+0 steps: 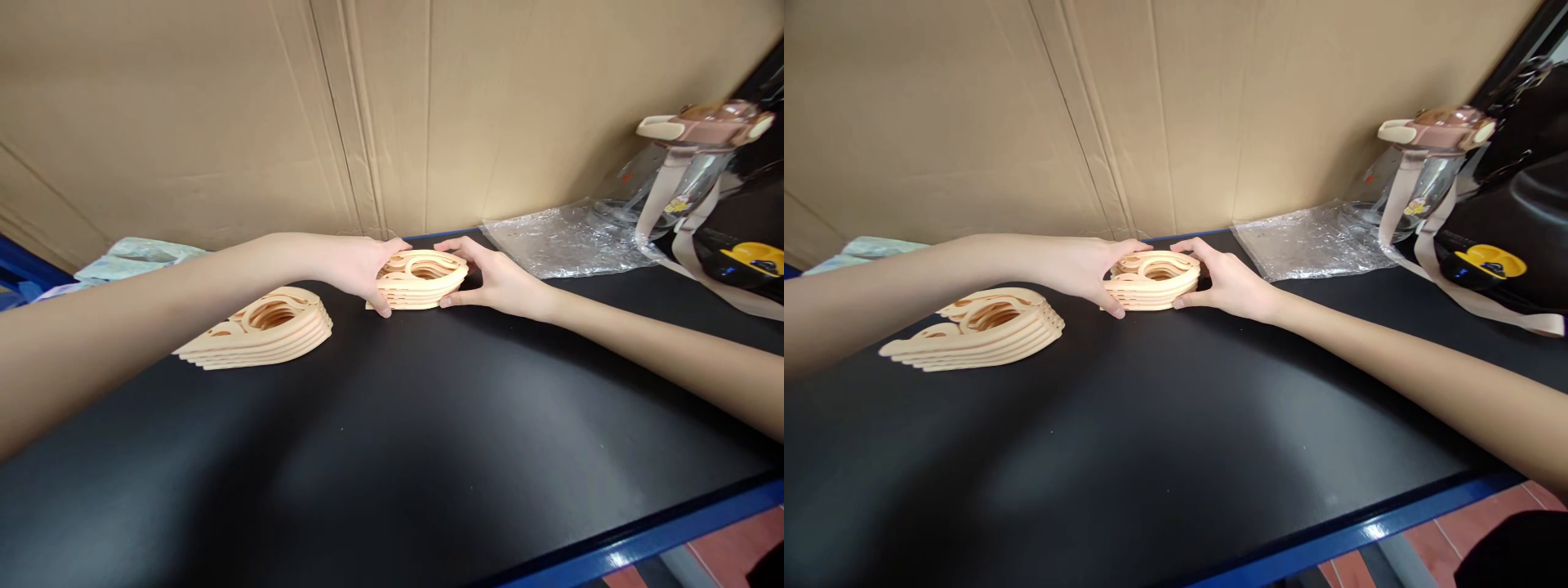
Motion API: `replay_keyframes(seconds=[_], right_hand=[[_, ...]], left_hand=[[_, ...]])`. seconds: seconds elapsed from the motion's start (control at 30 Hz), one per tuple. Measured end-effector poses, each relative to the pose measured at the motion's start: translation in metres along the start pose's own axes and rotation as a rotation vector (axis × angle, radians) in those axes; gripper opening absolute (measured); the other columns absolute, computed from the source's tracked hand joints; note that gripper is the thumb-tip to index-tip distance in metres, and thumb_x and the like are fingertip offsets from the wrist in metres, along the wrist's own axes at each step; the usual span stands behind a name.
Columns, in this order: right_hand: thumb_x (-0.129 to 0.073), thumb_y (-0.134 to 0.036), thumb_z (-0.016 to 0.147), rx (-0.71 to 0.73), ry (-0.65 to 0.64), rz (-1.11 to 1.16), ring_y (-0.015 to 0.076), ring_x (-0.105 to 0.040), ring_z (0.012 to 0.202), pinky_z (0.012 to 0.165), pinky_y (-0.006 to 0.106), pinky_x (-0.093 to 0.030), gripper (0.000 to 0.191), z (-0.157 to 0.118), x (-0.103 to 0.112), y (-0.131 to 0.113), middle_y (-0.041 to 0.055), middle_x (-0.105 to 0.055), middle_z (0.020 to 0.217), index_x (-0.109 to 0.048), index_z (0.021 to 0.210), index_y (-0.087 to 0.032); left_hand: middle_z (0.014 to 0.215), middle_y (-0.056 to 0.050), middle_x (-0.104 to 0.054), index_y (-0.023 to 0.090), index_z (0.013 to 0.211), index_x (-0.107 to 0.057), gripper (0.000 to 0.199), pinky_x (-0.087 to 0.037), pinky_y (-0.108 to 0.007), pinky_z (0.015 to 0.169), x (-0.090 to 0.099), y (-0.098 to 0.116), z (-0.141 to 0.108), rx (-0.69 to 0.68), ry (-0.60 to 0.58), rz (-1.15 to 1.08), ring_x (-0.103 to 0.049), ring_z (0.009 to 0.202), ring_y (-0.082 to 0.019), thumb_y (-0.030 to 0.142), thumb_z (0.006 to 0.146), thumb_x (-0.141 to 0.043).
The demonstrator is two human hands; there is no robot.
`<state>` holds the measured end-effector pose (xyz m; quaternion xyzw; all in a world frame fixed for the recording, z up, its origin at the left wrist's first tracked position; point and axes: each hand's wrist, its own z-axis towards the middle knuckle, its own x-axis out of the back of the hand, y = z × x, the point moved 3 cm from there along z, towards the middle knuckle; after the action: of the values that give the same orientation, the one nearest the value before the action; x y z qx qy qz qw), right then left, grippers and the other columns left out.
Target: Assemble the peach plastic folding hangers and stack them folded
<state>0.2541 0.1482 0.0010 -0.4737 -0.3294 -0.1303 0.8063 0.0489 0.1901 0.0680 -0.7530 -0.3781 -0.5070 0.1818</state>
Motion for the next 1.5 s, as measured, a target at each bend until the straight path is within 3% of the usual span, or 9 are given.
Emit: replay_keyframes(seconds=[0.23,0.47,0.7,0.87,0.97,1.1,1.23,1.3,1.5], right_hand=[[-0.082,-0.040,0.070,-0.007,-0.009,-0.051,0.0291,-0.066,0.115,0.102,0.049,-0.051,0.080,0.002,-0.001,0.001,0.0099,-0.066,0.129,-0.045,0.138,-0.023],[-0.081,-0.041,0.071,-0.007,-0.026,-0.060,0.0295,-0.065,0.116,0.105,0.051,-0.048,0.080,0.007,0.002,0.008,0.0109,-0.069,0.122,-0.044,0.139,-0.020],[-0.076,-0.046,0.076,0.008,-0.076,-0.119,0.0304,-0.058,0.126,0.107,0.050,-0.046,0.083,0.005,0.001,0.003,0.0142,-0.059,0.139,-0.037,0.145,-0.021],[-0.072,-0.062,0.074,-0.007,-0.144,-0.380,0.0395,-0.046,0.135,0.112,0.058,-0.038,0.092,0.001,0.036,0.002,0.0192,-0.053,0.144,-0.041,0.148,-0.016],[-0.052,-0.069,0.086,-0.083,-0.183,-0.698,0.0392,-0.046,0.136,0.111,0.056,-0.038,0.079,-0.011,0.069,0.006,0.0176,-0.053,0.145,-0.045,0.147,-0.019],[-0.049,-0.064,0.090,-0.278,-0.270,-0.870,0.0416,-0.043,0.139,0.113,0.052,-0.037,0.079,-0.034,0.095,0.012,0.0242,-0.050,0.147,-0.048,0.146,-0.008],[-0.042,-0.058,0.095,-0.324,-0.307,-0.835,0.0402,-0.050,0.134,0.110,0.048,-0.040,0.076,-0.047,0.096,0.016,0.0277,-0.050,0.146,-0.046,0.146,-0.001],[-0.041,-0.055,0.097,-0.332,-0.320,-0.805,0.0372,-0.055,0.130,0.108,0.046,-0.043,0.071,-0.047,0.094,0.017,0.0246,-0.053,0.145,-0.046,0.146,-0.004],[-0.041,-0.051,0.098,-0.335,-0.267,-0.797,0.0281,-0.068,0.109,0.093,0.038,-0.050,0.057,-0.046,0.094,0.014,0.0164,-0.070,0.125,-0.059,0.133,-0.010]], left_hand=[[0.117,-0.007,-0.070,0.030,0.150,-0.024,0.102,-0.049,-0.030,0.073,0.000,0.001,0.001,0.022,0.006,0.012,-0.068,0.098,-0.028,0.060,0.065,-0.072],[0.135,-0.009,-0.061,0.030,0.151,-0.024,0.104,-0.048,-0.030,0.084,0.003,0.000,0.000,0.023,0.019,0.014,-0.065,0.109,-0.028,0.060,0.064,-0.072],[0.143,-0.013,-0.058,0.028,0.155,-0.019,0.107,-0.050,-0.032,0.090,0.001,0.001,-0.001,0.048,0.011,-0.005,-0.062,0.118,-0.029,0.060,0.067,-0.071],[0.164,-0.019,-0.028,0.021,0.160,0.004,0.133,-0.043,-0.039,0.108,0.007,-0.004,-0.021,0.061,0.081,-0.029,-0.040,0.144,-0.034,0.065,0.064,-0.077],[0.166,-0.016,-0.023,0.023,0.159,0.009,0.103,-0.036,-0.057,0.112,0.008,-0.002,-0.052,0.054,0.306,-0.046,-0.033,0.147,-0.035,0.068,0.090,-0.052],[0.155,-0.011,-0.045,0.025,0.156,-0.024,0.077,-0.046,-0.054,0.107,-0.020,0.024,-0.090,-0.117,0.619,0.029,-0.051,0.134,-0.033,0.060,0.094,-0.054],[0.142,-0.012,-0.057,0.018,0.137,-0.054,0.042,-0.052,-0.046,0.102,-0.077,0.056,-0.098,-0.296,0.491,0.164,-0.059,0.124,-0.030,0.038,0.100,-0.053],[0.141,-0.013,-0.058,0.015,0.137,-0.055,0.039,-0.051,-0.045,0.103,-0.098,0.062,-0.097,-0.331,0.497,0.185,-0.057,0.127,-0.030,0.033,0.102,-0.050],[0.143,-0.008,-0.055,0.023,0.138,-0.052,0.037,-0.044,-0.042,0.107,-0.115,0.050,-0.090,-0.374,0.546,-0.003,-0.053,0.129,-0.025,0.037,0.106,-0.042]])
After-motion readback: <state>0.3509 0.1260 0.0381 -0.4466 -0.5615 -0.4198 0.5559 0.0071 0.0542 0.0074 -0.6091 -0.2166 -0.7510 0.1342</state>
